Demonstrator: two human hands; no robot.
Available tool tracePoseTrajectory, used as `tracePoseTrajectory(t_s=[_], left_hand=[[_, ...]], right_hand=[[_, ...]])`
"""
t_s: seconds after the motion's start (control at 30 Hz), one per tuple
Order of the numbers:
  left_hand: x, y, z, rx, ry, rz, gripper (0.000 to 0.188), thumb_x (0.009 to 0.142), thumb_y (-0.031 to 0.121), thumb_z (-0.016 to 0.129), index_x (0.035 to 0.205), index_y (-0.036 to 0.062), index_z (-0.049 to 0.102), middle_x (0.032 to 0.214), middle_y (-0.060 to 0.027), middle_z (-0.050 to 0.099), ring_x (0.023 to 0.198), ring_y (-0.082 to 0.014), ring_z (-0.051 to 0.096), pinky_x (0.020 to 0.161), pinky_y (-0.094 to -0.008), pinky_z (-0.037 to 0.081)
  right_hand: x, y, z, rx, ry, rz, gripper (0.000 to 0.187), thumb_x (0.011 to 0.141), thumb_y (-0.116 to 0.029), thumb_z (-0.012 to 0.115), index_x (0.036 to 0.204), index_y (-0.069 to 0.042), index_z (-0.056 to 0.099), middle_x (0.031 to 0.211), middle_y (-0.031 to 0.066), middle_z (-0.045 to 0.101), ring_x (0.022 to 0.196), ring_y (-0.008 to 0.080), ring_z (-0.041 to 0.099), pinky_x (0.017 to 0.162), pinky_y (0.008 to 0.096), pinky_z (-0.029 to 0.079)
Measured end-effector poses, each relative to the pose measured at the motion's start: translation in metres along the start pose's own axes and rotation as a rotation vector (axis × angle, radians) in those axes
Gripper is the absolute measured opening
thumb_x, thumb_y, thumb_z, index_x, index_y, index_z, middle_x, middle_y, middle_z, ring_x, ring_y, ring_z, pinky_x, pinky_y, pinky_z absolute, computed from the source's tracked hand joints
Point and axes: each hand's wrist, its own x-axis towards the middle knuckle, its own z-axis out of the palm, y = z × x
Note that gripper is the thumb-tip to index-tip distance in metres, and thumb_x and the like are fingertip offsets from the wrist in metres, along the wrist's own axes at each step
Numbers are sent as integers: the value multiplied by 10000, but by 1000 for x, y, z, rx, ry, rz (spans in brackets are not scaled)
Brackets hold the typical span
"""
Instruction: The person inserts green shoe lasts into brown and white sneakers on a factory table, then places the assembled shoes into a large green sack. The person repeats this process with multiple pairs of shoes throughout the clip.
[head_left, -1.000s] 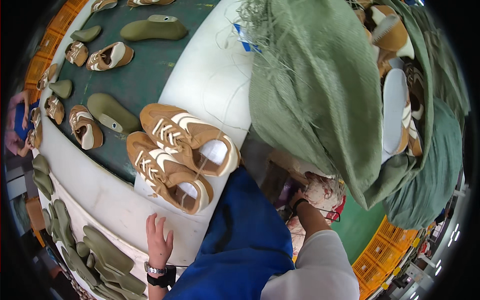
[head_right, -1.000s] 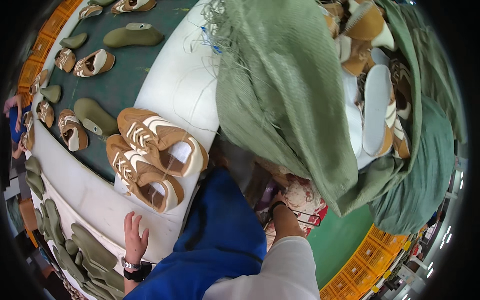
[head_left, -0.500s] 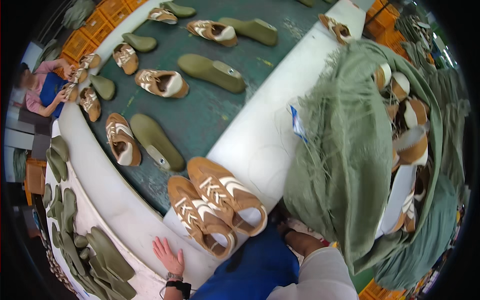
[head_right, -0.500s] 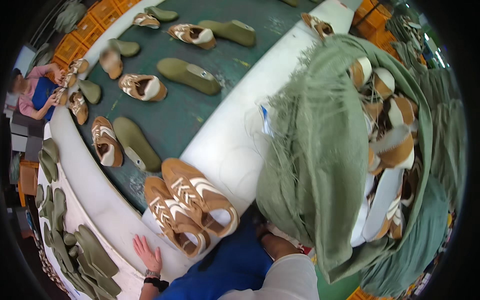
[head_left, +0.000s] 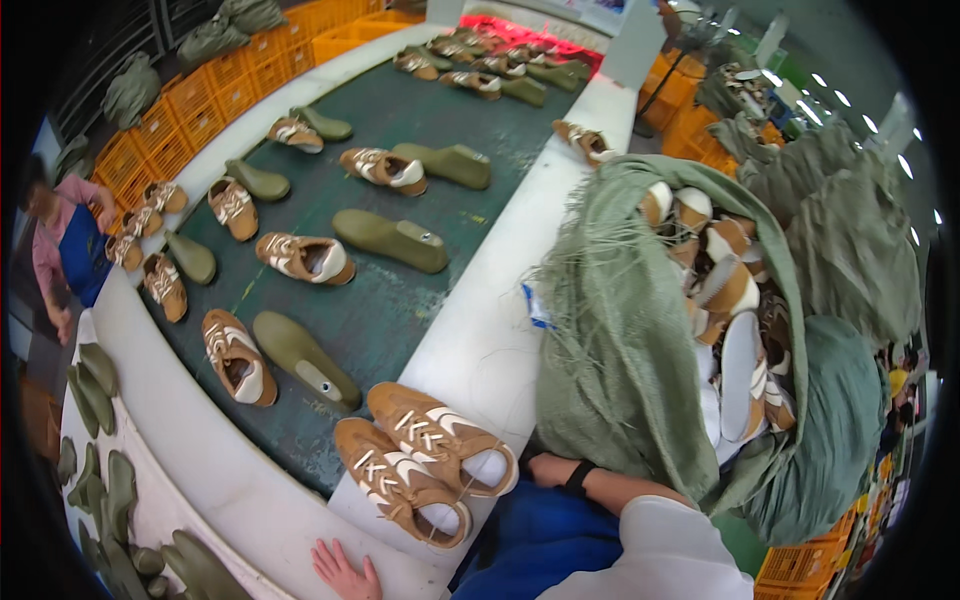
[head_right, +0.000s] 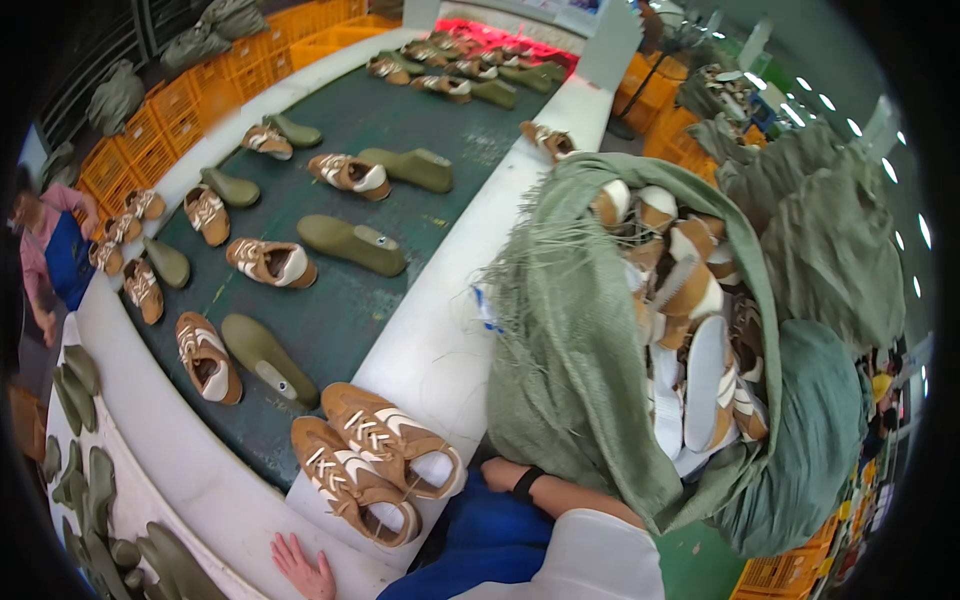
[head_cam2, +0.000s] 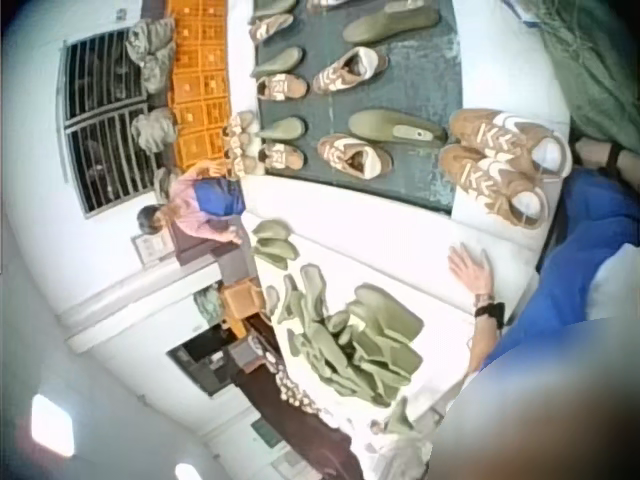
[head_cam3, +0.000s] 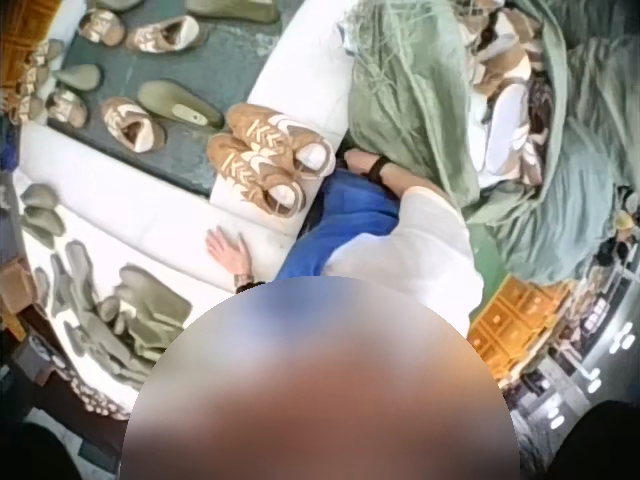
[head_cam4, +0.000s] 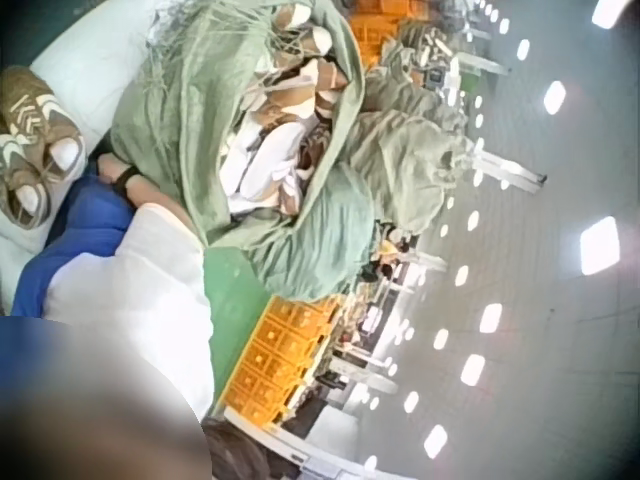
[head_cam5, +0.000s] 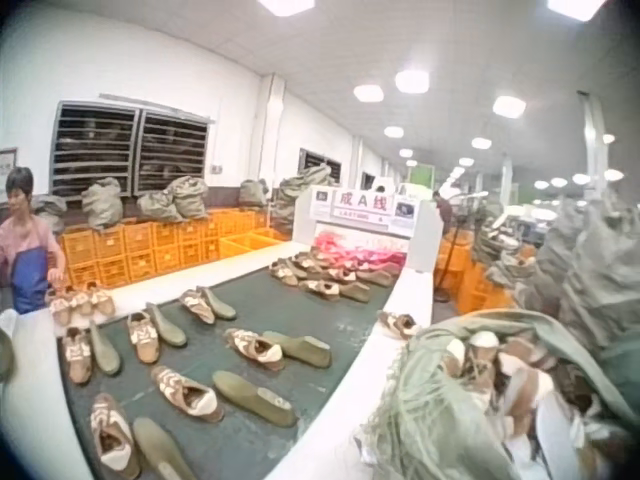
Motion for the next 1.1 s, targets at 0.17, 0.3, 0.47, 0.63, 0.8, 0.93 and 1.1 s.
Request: tracePoseTrajectory(t_s=[0.17, 0.3, 0.47, 0.63, 0.8, 0.93, 1.1], left_hand=[[-7, -8, 13, 63, 99, 47, 552, 904, 370, 566, 1330, 30, 483, 1374, -228, 452, 1284, -363, 416, 1061, -464, 316], [-12, -17, 30, -116, 42, 7, 683, 856, 371, 544, 1418, 48, 332, 1518, -176, 236, 1386, -431, 187, 1108, -554, 138], [0, -31, 25, -50, -218, -49, 778, 871, 430, 548, 1464, 47, 222, 1543, -195, 129, 1393, -460, 135, 1100, -560, 159], [19, -35, 13, -1, -436, 3, 1028, 788, 566, 625, 1481, 18, 98, 1526, -281, 26, 1386, -506, 63, 1110, -544, 197], [14, -30, -6, 59, -573, 77, 1216, 645, 659, 714, 1481, 26, 98, 1524, -279, 23, 1379, -513, 78, 1114, -519, 230], [-7, -34, -17, 140, -540, 242, 1335, 515, 681, 776, 1483, 41, 115, 1523, -280, 26, 1378, -515, 88, 1064, -568, 278], [-27, -40, -8, 217, -466, 309, 1399, 423, 692, 793, 1485, 57, 140, 1521, -284, 48, 1379, -507, 107, 1007, -624, 298]], right_hand=[[-103, -64, -27, 74, 317, -480, 339, 852, -173, 574, 1163, -40, 597, 1002, 186, 656, 927, 361, 625, 798, 427, 507], [-219, -62, -36, 338, 458, -730, 328, 879, -155, 574, 1186, -40, 580, 1003, 147, 657, 923, 316, 629, 795, 389, 504], [-287, -14, -34, 569, 690, -577, 239, 883, -93, 593, 1113, -35, 624, 862, 53, 674, 777, 133, 640, 703, 264, 506], [-249, 33, -18, 911, 777, -401, 180, 912, -76, 551, 1033, 42, 614, 833, 54, 652, 758, 102, 606, 707, 240, 499], [-247, 37, -22, 894, 741, -467, 175, 922, -84, 551, 1034, 35, 615, 828, 53, 653, 756, 105, 608, 718, 242, 503], [-247, 3, -53, 825, 702, -461, 176, 928, -95, 554, 1035, 29, 617, 835, 59, 660, 766, 99, 612, 721, 242, 505], [-224, -49, -119, 766, 562, -345, 185, 929, -105, 559, 1054, 18, 619, 862, 51, 663, 787, 101, 619, 742, 239, 505]])
